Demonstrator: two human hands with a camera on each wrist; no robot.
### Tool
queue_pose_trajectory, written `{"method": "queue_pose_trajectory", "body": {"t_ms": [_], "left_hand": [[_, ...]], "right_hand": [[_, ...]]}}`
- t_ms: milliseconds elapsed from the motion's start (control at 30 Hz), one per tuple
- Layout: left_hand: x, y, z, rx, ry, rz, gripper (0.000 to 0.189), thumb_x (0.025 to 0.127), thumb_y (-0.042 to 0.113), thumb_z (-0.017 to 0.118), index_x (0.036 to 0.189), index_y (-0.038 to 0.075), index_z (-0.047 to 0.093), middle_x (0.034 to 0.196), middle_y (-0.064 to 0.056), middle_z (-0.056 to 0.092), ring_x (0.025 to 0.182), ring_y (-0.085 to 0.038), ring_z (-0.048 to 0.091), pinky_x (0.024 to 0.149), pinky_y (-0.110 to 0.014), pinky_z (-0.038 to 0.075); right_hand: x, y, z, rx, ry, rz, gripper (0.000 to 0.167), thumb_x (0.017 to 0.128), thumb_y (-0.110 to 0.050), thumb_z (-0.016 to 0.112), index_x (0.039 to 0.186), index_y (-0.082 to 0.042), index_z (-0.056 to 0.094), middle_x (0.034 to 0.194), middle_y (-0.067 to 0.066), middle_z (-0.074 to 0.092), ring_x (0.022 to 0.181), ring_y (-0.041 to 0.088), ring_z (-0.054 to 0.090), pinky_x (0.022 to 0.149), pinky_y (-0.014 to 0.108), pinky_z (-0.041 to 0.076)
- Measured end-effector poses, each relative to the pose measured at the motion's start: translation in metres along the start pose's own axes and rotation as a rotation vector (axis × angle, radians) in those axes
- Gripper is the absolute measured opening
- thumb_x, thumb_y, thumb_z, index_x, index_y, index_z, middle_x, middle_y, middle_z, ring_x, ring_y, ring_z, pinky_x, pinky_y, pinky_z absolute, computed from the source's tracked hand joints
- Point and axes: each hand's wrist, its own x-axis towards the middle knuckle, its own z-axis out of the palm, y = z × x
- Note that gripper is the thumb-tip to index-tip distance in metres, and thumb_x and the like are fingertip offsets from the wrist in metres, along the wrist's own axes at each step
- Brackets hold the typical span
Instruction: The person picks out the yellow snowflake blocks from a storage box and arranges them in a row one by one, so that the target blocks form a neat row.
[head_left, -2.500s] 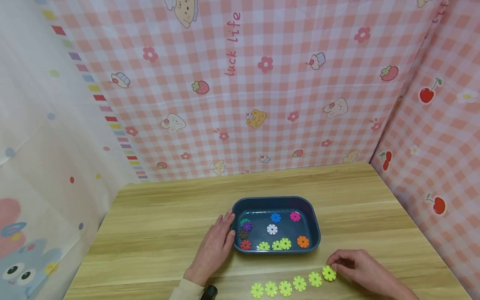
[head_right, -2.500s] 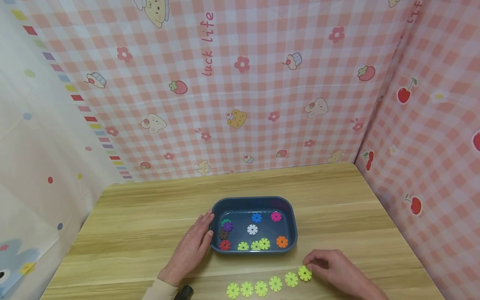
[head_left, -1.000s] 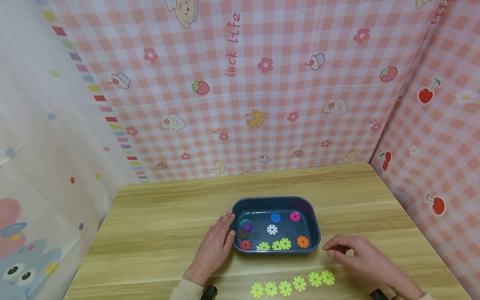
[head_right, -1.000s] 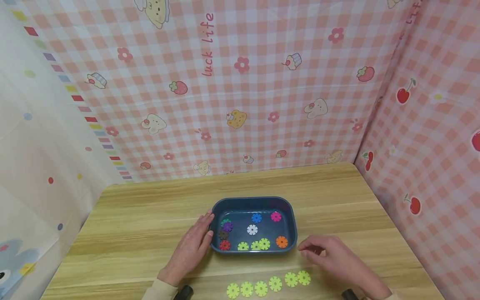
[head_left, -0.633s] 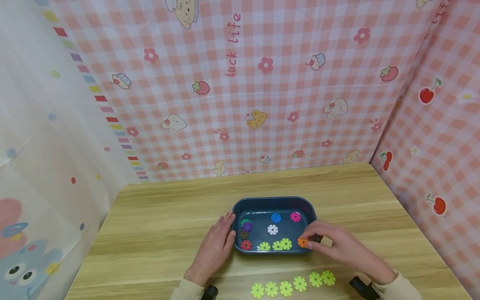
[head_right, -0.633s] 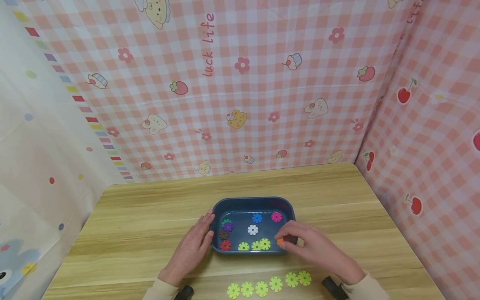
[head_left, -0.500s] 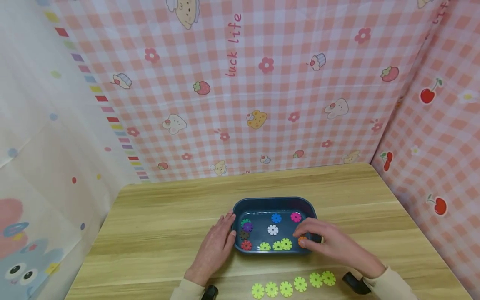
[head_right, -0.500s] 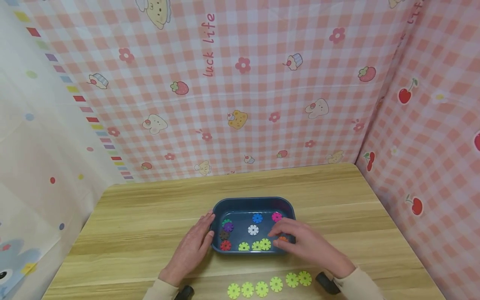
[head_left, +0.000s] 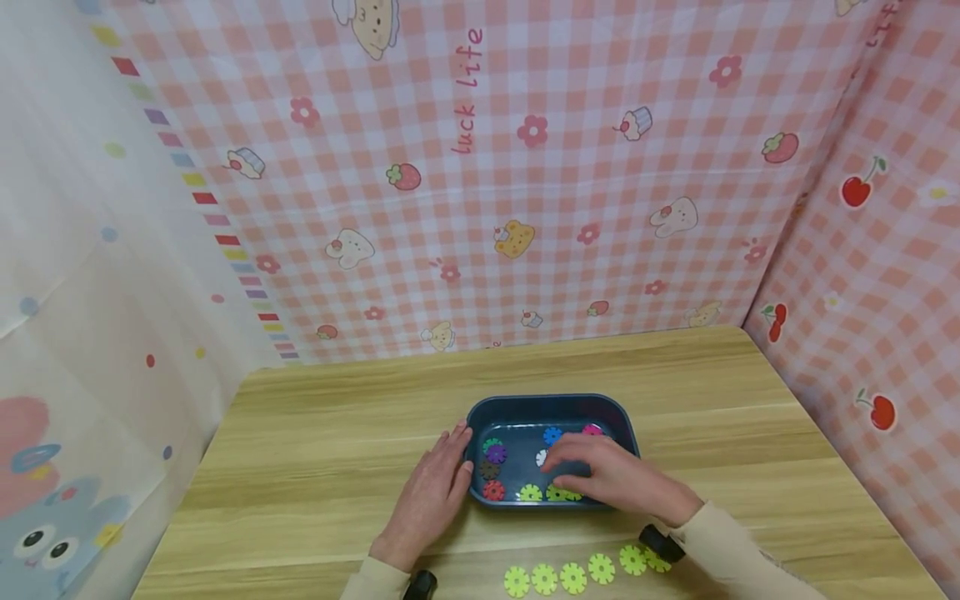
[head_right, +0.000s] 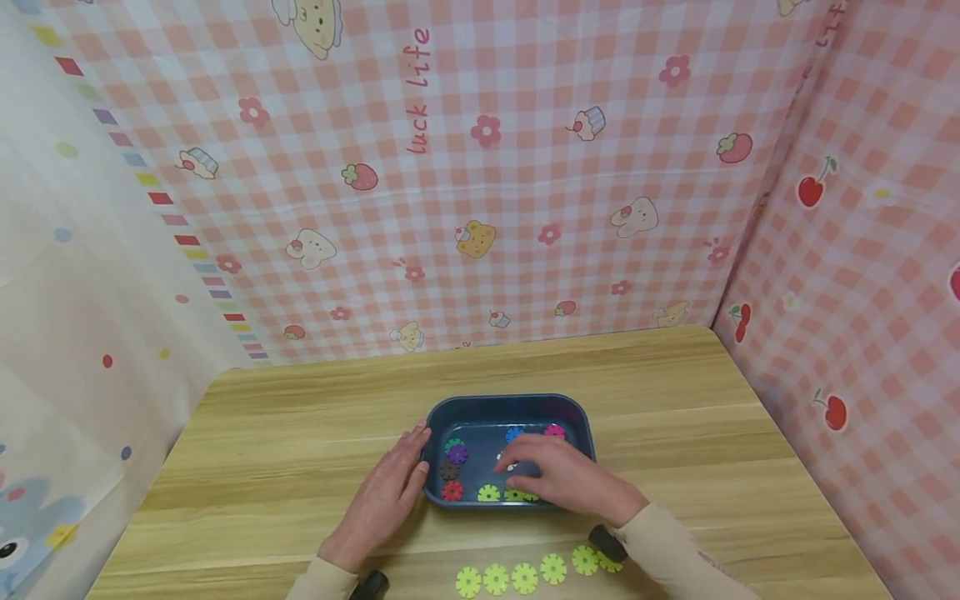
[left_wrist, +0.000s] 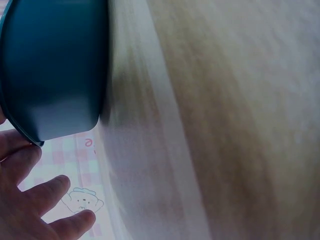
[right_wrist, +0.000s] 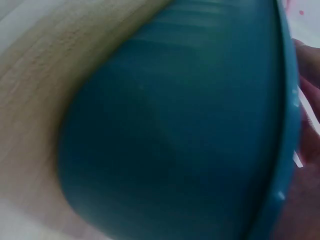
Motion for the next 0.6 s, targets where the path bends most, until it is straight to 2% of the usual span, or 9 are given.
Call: {"method": "queue_pose_trajectory", "body": {"t_ms": [200, 433, 600], "left_hand": [[0.000, 0.000, 0.000, -0.001, -0.002, 0.000, 0.049, 0.110, 0.026, 0.051, 0.155, 0.006, 0.048, 0.163, -0.008, 0.042, 0.147, -0.037, 0.042, 0.114, -0.063, 0.037], [0.001, 0.001, 0.000, -0.004, 0.001, -0.001, 0.049, 0.110, 0.026, 0.051, 0.155, 0.006, 0.048, 0.163, -0.008, 0.042, 0.147, -0.037, 0.041, 0.114, -0.063, 0.037], [0.000, 0.001, 0.000, -0.007, 0.002, 0.003, 0.049, 0.109, 0.025, 0.052, 0.155, 0.006, 0.048, 0.162, -0.008, 0.042, 0.147, -0.037, 0.042, 0.114, -0.063, 0.037]], "right_hand": [[0.014, 0.004, 0.005, -0.006, -0.103, 0.062, 0.020, 0.099, -0.015, 0.072, 0.119, -0.014, 0.075, 0.116, -0.010, 0.068, 0.108, 0.014, 0.065, 0.095, 0.040, 0.057], [0.031, 0.012, 0.009, -0.050, -0.209, 0.021, 0.023, 0.098, -0.014, 0.073, 0.121, -0.014, 0.076, 0.118, -0.012, 0.067, 0.112, 0.010, 0.064, 0.098, 0.037, 0.056], [0.038, 0.018, 0.013, -0.049, -0.273, 0.043, 0.025, 0.096, -0.014, 0.076, 0.120, -0.018, 0.077, 0.117, -0.015, 0.067, 0.113, 0.004, 0.061, 0.100, 0.031, 0.053]]}}
